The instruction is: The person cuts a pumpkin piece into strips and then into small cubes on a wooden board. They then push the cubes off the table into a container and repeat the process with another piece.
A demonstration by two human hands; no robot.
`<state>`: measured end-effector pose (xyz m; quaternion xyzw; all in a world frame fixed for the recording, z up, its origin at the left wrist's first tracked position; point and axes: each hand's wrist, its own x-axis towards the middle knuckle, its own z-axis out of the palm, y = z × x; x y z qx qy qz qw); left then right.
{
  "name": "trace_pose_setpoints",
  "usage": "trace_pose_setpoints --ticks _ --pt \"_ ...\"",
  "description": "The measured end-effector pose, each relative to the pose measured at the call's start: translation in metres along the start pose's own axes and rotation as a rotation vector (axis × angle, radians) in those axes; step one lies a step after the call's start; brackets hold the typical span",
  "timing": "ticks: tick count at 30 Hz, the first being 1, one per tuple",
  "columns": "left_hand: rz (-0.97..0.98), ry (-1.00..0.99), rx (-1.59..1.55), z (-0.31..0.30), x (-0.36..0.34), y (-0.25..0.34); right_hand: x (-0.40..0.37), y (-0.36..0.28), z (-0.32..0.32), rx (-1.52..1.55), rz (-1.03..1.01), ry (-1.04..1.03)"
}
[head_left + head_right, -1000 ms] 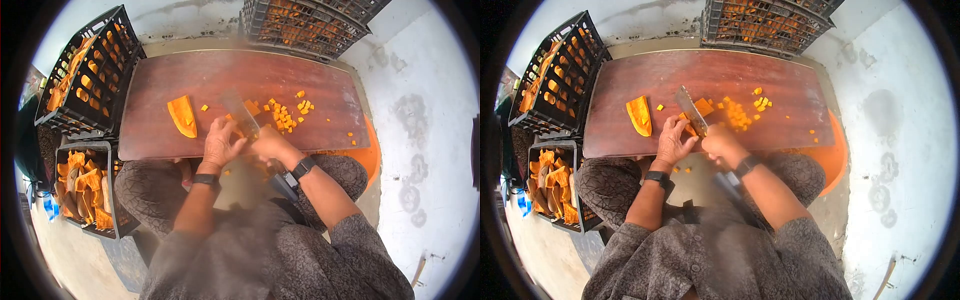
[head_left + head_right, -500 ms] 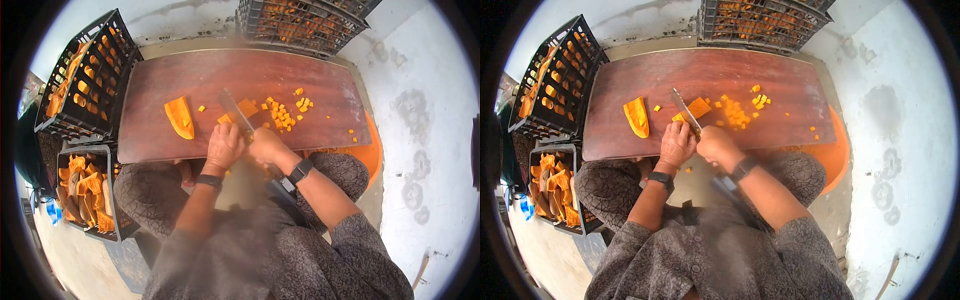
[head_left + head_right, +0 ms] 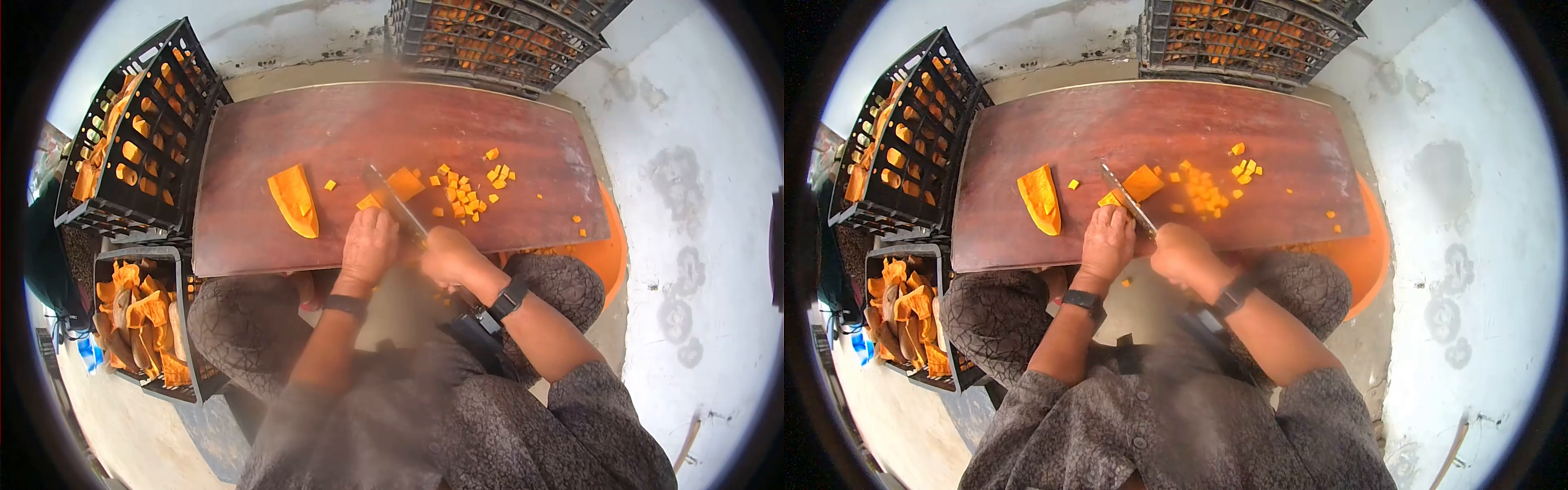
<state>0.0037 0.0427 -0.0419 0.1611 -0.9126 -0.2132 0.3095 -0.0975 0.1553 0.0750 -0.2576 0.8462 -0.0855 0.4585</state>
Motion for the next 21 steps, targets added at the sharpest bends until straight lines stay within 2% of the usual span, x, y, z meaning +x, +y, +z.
trace_pose_setpoints --ticks 5,7,13,15,19,21 --pt "0.033 -0.051 -0.076 -0.017 0.008 -0.002 -0.004 -0.001 -0.007 0.065 -0.019 -0.018" --pt "0.072 -0.056 0.010 -0.019 0.009 -0.005 -0.003 -0.002 -0.008 0.070 -0.002 -0.003" --pt "0.064 -0.023 -0.009 -0.010 0.006 -0.006 -0.010 -0.016 -0.018 -0.073 -0.022 0.003" --pt "0.046 -0.023 -0.002 -0.009 0.005 -0.006 -0.006 -0.017 -0.020 -0.212 -0.052 0.012" --pt "0.021 0.003 0.004 -0.004 0.005 -0.007 0.011 -0.013 -0.015 -0.200 -0.027 0.015" --pt "-0.002 0.025 0.030 -0.001 0.007 -0.014 0.025 -0.012 0.004 -0.363 -0.290 0.394"
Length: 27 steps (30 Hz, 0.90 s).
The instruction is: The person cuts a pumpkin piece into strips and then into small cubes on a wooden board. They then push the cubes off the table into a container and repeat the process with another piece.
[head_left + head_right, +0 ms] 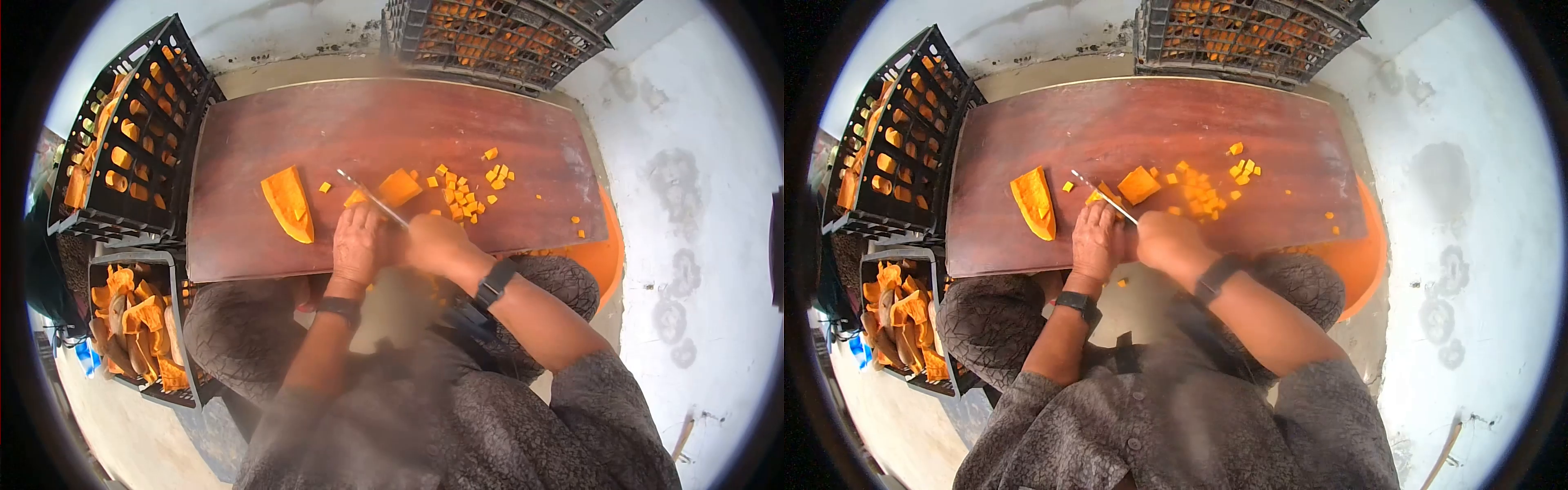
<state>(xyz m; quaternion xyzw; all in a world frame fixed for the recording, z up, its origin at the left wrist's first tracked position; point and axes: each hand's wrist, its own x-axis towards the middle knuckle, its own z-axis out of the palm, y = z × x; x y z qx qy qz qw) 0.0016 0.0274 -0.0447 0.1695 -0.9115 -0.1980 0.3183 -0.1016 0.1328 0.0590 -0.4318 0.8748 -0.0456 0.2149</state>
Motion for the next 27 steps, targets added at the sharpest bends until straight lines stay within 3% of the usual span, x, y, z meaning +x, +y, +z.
trace_pose_setpoints --ticks 1,3,6,10,13,16,18,19,21,24,27 --pt "-0.027 0.020 0.026 0.002 -0.001 -0.003 -0.001 -0.002 -0.007 0.006 0.000 -0.001" --pt "-0.052 0.026 0.024 0.006 -0.002 -0.004 0.001 -0.010 -0.030 0.160 0.074 -0.258" --pt "-0.056 0.094 0.040 0.006 0.004 -0.003 0.008 -0.012 -0.030 0.137 0.180 -0.321" --pt "-0.058 0.079 0.012 0.004 0.005 -0.002 0.011 -0.012 -0.027 0.118 0.164 -0.334" --pt "-0.076 0.101 -0.020 0.004 0.006 -0.002 0.014 -0.015 -0.029 0.240 0.284 -0.405" --pt "-0.075 0.079 -0.016 0.004 0.003 -0.001 0.024 -0.005 -0.012 0.141 0.217 -0.394" --pt "-0.065 0.091 0.010 0.009 0.006 -0.002 0.043 0.011 0.022 -0.040 -0.238 0.010" --pt "-0.067 0.089 -0.005 0.011 0.003 -0.004 0.037 -0.001 0.006 -0.036 -0.243 0.009" --pt "-0.072 0.093 -0.001 0.009 0.003 -0.007 0.028 -0.024 -0.027 0.162 0.064 -0.190" --pt "-0.085 0.089 -0.044 0.002 0.008 0.001 0.033 -0.014 -0.027 0.252 0.145 -0.289" --pt "-0.070 0.094 -0.051 -0.004 0.009 0.004 0.033 -0.017 -0.017 0.237 0.083 -0.182"
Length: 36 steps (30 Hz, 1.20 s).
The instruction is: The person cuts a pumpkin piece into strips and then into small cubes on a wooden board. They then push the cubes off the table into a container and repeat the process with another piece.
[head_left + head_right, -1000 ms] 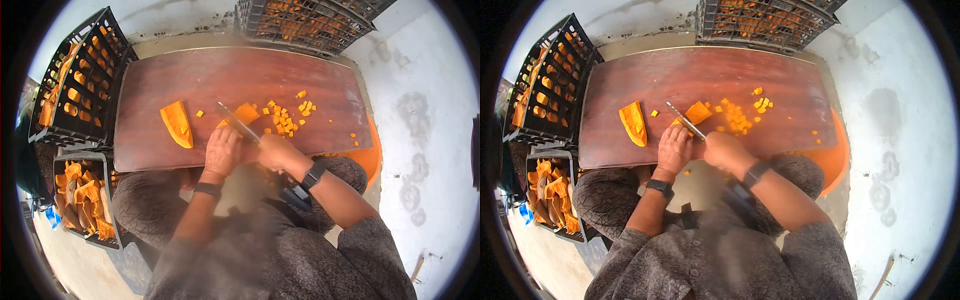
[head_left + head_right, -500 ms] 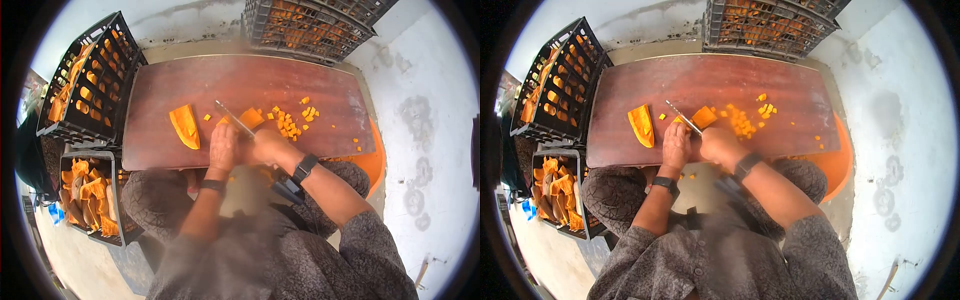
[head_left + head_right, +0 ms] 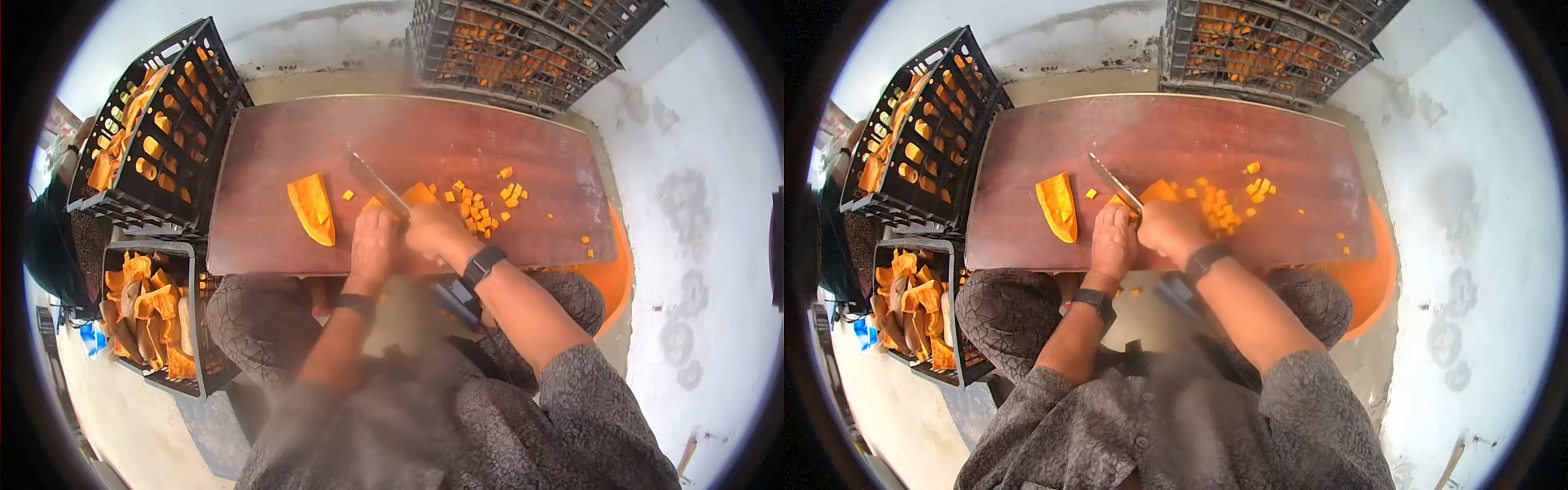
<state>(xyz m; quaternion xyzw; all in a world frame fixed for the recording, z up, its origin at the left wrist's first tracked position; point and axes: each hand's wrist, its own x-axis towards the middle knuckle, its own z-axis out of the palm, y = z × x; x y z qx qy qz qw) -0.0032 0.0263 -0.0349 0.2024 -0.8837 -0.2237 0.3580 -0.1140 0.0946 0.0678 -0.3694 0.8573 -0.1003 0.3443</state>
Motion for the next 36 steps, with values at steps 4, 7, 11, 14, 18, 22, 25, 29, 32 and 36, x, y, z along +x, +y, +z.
trace_pose_setpoints --ticks 4,7,11,14,18,22,25,29,32,36 --pt "-0.012 0.025 0.009 0.007 -0.004 -0.007 -0.005 -0.004 -0.009 0.081 0.156 -0.058" --pt "-0.049 0.072 -0.022 0.009 -0.005 -0.009 -0.013 0.013 -0.005 0.038 0.101 -0.173" --pt "-0.041 0.035 -0.009 0.010 -0.009 -0.006 -0.005 0.020 0.000 -0.133 -0.121 0.018" --pt "-0.012 -0.045 0.000 0.008 -0.012 -0.012 0.011 0.008 0.020 -0.145 -0.137 0.107" --pt "0.035 -0.055 -0.089 -0.007 -0.008 -0.004 0.006 -0.003 0.005 -0.208 -0.098 0.066" --pt "-0.002 -0.051 -0.228 -0.009 -0.008 0.002 -0.002 0.010 -0.005 -0.223 -0.055 0.070" --pt "0.001 0.011 -0.181 -0.006 -0.010 -0.003 -0.012 0.023 0.002 -0.001 -0.003 0.151" --pt "0.018 0.097 -0.108 -0.003 -0.010 -0.004 -0.023 0.034 0.000 0.037 0.011 0.118" --pt "-0.092 0.168 -0.037 0.000 -0.008 -0.003 -0.033 0.040 -0.002 -0.114 -0.123 0.240" --pt "-0.113 0.135 -0.032 0.002 -0.007 -0.005 -0.049 0.031 -0.014 0.000 -0.023 0.080"
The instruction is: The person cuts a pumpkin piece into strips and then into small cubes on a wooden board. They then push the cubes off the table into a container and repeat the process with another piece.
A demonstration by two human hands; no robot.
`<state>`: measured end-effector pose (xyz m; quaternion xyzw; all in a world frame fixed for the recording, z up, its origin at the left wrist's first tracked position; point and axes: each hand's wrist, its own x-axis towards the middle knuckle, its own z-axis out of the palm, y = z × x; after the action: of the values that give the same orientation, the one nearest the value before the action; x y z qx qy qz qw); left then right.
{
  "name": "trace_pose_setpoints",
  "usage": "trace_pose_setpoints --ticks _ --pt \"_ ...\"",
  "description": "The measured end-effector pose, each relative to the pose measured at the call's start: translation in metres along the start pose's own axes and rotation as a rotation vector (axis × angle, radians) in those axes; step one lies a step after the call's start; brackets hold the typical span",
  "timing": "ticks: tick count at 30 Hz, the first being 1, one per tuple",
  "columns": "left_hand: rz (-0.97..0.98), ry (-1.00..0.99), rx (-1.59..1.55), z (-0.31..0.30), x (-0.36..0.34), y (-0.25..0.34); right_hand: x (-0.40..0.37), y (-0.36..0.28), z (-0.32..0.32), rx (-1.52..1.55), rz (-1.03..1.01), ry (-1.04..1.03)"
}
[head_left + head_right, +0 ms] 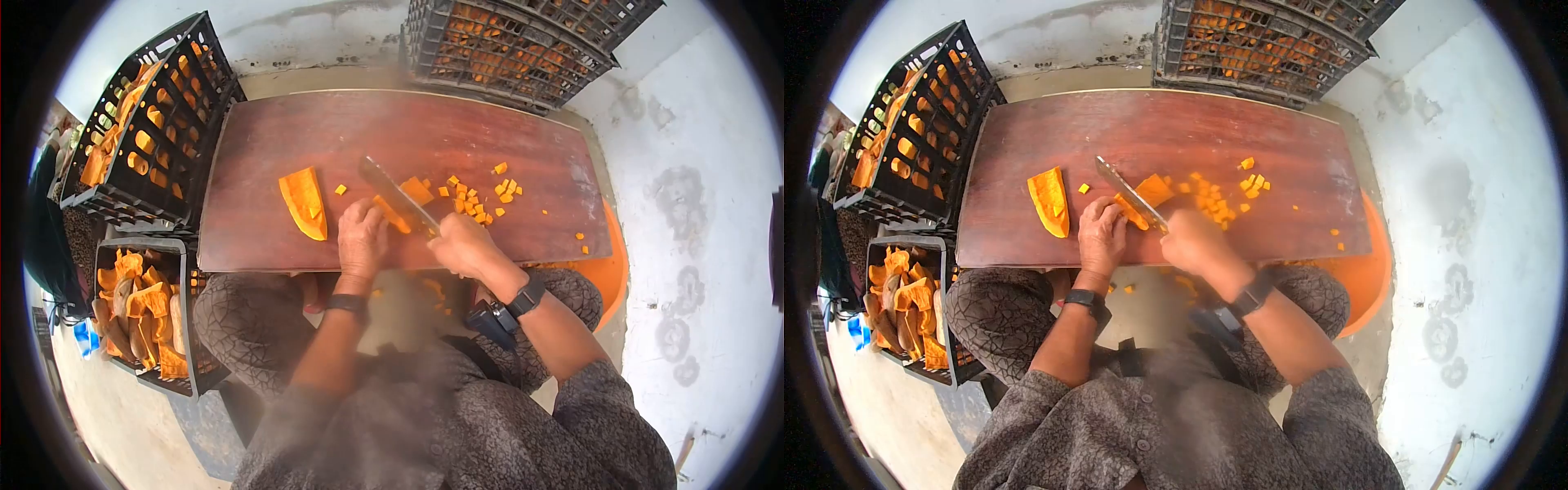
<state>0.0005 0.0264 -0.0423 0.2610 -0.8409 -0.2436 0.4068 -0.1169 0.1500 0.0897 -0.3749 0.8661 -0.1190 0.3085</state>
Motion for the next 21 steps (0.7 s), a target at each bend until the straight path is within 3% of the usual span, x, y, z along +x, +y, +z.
trace_pose_setpoints --ticks 8,13,21 --pt "-0.014 0.005 -0.036 0.003 0.000 -0.003 -0.004 -0.005 -0.001 0.076 0.039 -0.072" --pt "-0.039 -0.044 -0.049 0.004 -0.001 -0.006 -0.005 -0.018 -0.007 0.068 0.173 -0.195" --pt "-0.016 -0.044 -0.014 0.001 0.000 -0.002 -0.010 -0.023 -0.013 0.163 0.181 -0.221"
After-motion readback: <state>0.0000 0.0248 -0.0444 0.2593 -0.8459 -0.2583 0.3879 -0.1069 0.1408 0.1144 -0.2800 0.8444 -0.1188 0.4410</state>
